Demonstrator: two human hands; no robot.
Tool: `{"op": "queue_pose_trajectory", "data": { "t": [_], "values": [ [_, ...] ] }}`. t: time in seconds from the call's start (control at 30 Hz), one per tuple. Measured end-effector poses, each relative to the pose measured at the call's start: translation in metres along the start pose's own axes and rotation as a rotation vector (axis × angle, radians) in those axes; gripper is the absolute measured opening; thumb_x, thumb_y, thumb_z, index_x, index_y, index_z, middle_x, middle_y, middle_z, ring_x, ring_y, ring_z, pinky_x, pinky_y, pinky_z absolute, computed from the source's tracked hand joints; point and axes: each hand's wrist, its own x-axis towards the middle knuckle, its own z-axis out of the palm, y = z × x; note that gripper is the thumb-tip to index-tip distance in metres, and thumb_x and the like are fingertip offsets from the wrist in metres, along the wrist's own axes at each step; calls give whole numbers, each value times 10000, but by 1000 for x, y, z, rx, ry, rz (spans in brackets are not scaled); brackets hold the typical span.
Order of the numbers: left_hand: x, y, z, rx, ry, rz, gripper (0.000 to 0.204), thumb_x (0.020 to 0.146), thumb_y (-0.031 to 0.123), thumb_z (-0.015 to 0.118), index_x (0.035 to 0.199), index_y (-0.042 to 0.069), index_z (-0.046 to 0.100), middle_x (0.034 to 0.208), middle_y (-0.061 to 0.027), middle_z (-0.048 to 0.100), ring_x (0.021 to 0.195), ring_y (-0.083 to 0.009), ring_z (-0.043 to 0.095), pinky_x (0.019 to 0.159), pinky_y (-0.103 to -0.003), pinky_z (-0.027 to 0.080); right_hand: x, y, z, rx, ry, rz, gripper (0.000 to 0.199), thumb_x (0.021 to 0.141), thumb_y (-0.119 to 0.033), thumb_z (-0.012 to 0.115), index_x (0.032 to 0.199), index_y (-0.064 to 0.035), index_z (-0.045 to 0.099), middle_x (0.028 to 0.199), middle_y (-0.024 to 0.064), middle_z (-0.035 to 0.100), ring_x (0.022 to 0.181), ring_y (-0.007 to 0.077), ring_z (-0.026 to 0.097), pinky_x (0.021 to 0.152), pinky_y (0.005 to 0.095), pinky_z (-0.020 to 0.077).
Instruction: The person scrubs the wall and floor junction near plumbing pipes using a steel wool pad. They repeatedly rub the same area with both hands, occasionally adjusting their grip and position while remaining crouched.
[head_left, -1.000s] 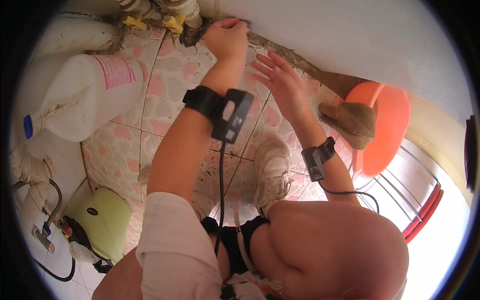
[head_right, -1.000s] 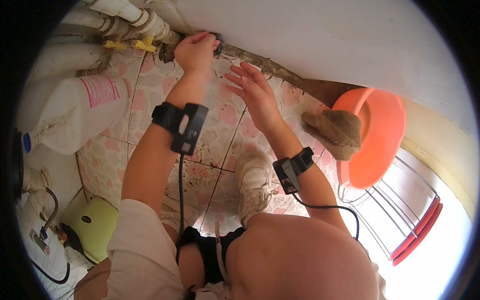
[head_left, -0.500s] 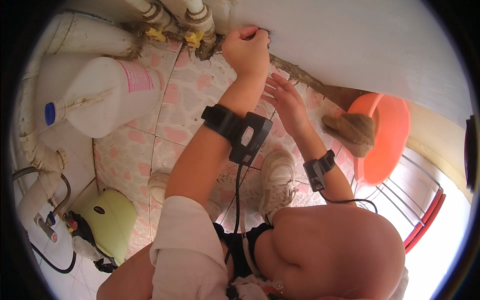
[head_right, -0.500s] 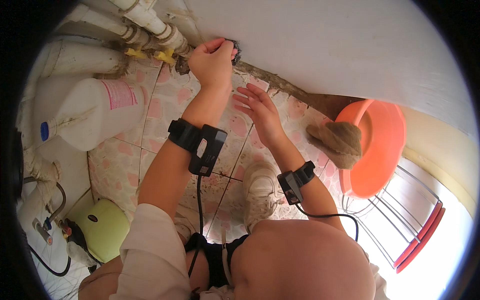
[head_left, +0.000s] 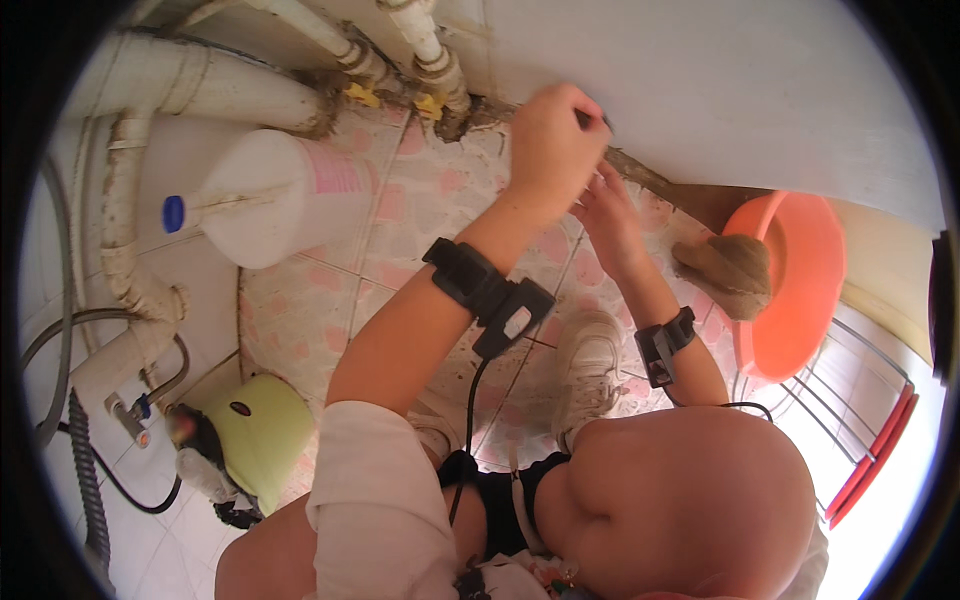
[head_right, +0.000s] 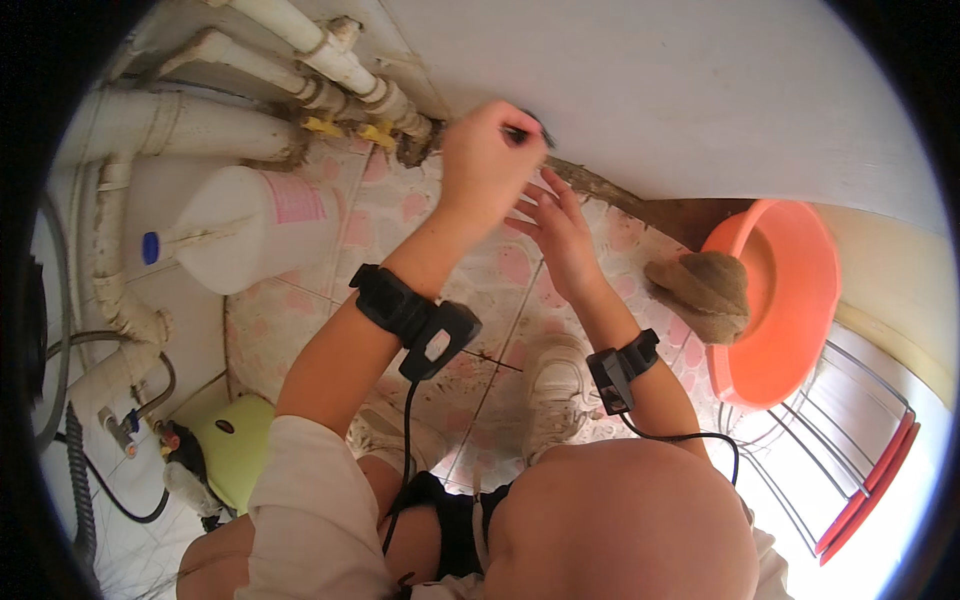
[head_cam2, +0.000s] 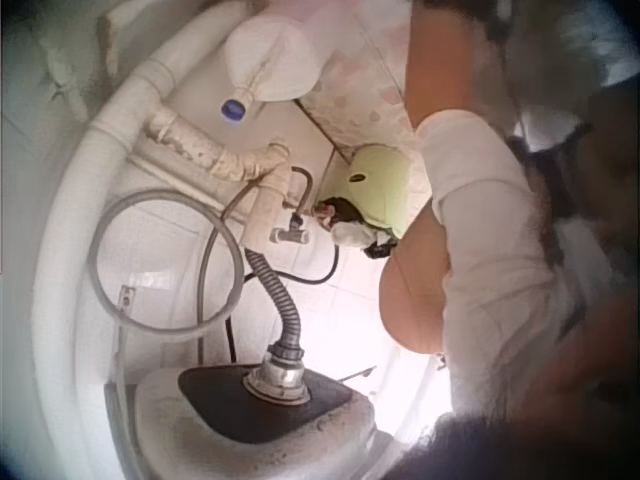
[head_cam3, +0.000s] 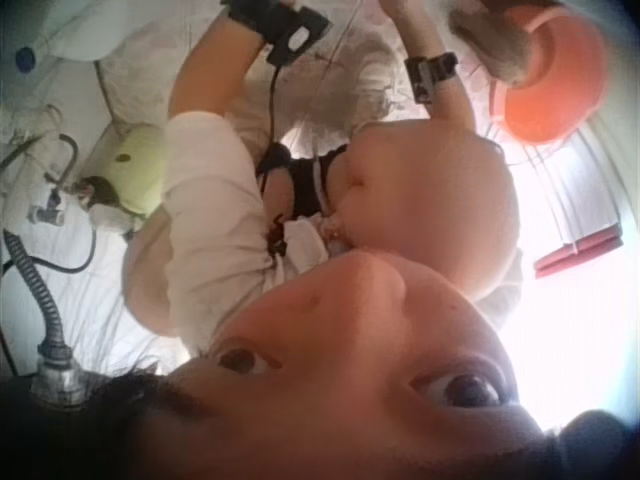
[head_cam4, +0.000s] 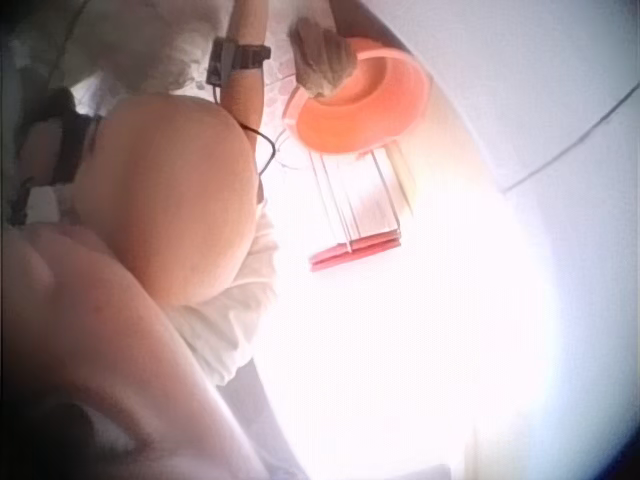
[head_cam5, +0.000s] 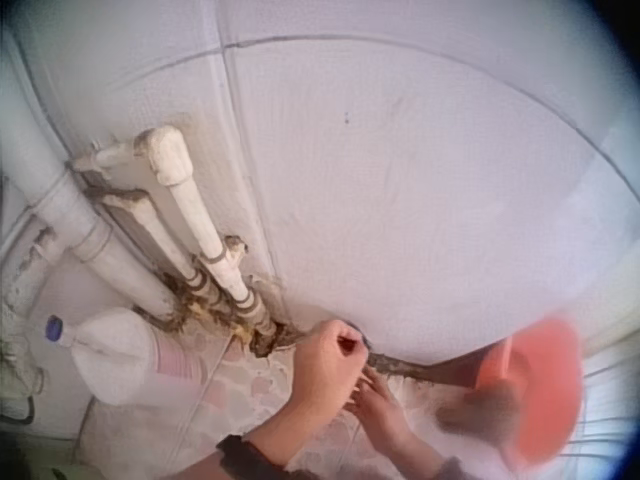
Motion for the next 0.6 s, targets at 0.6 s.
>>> {"op": "queue_pose_trajectory", "data": {
  "t": [0.6],
  "values": [
    [-28, 84, -159, 535, -767, 2, 227, 776, 100, 680, 974, 30, 594, 959, -105, 607, 799, -240, 622, 692, -339, 503, -23, 6, 81, 203, -373, 75, 584, 889, 12, 551, 1420, -91, 333, 1318, 61, 501, 1124, 145, 514, 928, 292, 427]
  ]
}}
